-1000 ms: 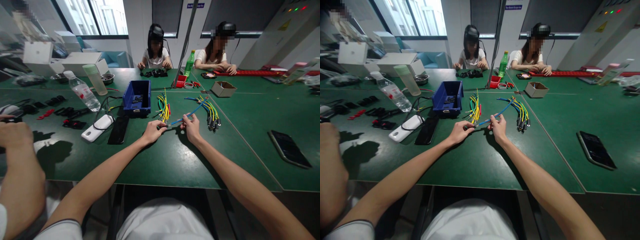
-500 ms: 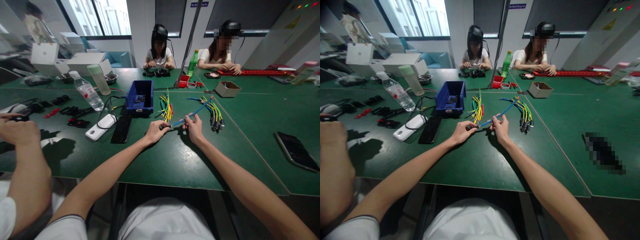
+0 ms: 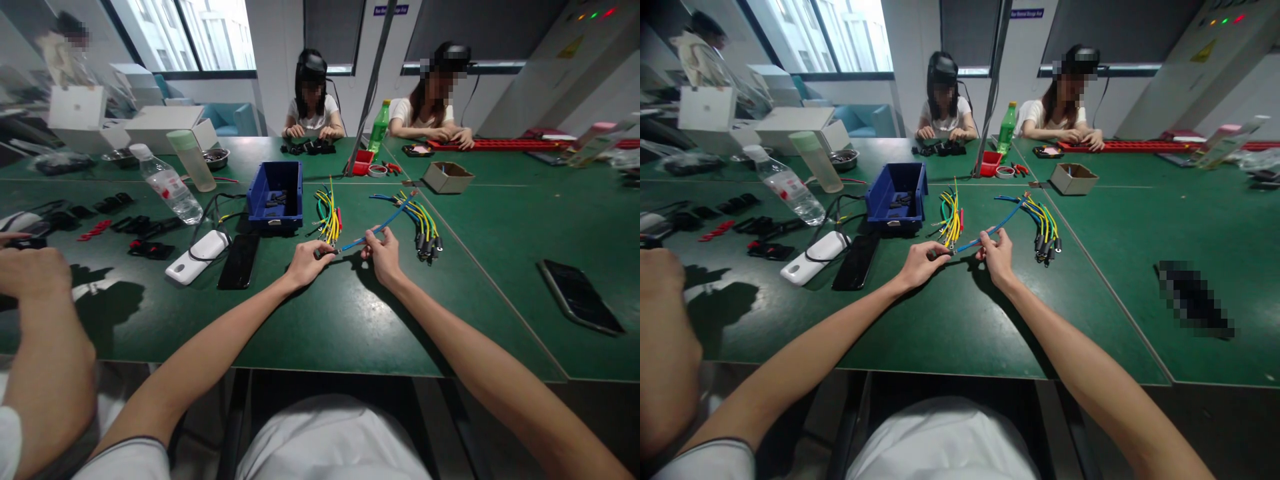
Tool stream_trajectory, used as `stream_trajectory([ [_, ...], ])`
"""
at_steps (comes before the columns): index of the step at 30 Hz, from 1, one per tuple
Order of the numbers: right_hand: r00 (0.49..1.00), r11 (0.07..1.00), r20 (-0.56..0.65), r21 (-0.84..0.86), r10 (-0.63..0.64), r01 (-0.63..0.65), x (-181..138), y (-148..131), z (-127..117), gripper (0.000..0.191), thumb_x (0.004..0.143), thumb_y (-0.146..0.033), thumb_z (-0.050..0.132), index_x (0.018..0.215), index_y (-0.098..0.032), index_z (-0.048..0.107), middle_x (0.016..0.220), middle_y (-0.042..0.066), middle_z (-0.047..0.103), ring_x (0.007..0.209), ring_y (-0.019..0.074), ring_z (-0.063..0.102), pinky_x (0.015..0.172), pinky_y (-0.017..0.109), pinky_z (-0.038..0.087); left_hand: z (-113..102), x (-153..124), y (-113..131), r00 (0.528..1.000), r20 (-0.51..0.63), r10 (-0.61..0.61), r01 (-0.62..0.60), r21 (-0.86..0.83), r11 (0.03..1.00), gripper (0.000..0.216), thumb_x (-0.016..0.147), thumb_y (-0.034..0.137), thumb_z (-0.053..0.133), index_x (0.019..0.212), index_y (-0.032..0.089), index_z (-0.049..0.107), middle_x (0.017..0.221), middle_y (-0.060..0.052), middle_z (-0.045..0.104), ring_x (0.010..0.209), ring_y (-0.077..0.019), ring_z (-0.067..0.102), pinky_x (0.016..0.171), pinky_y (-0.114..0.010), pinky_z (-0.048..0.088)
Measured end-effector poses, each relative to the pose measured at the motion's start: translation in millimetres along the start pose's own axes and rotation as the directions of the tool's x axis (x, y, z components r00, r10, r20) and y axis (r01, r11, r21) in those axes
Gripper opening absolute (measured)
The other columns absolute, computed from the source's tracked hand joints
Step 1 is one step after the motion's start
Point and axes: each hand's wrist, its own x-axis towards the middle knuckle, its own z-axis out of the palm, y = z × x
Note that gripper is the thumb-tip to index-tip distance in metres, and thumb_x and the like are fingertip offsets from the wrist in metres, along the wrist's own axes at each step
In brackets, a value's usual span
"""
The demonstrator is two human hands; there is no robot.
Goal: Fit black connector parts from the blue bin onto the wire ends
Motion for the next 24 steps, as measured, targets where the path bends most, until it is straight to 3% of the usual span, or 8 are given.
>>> stream_trajectory([
  [24, 1.000, 1.000, -0.018, -0.009, 0.002, -0.002, -5.7, -3.9, 1.6, 0.042, 0.071, -0.050, 0.068, 0.090, -0.024, 0.041, 0.058, -0.006, 0.063, 0.035, 0.0080, 0.050, 0.036, 0.018, 0.038, -0.6, 0.6, 1.7, 1.000, 0.013, 0.019, -0.019, -0.039, 0.999, 0.015, 0.082, 0.026, 0.061, 0.089, 0.017, 0.069, 0.091, -0.004, 0.071, 0.074, -0.0142, 0.062, 0.064, -0.025, 0.046],
])
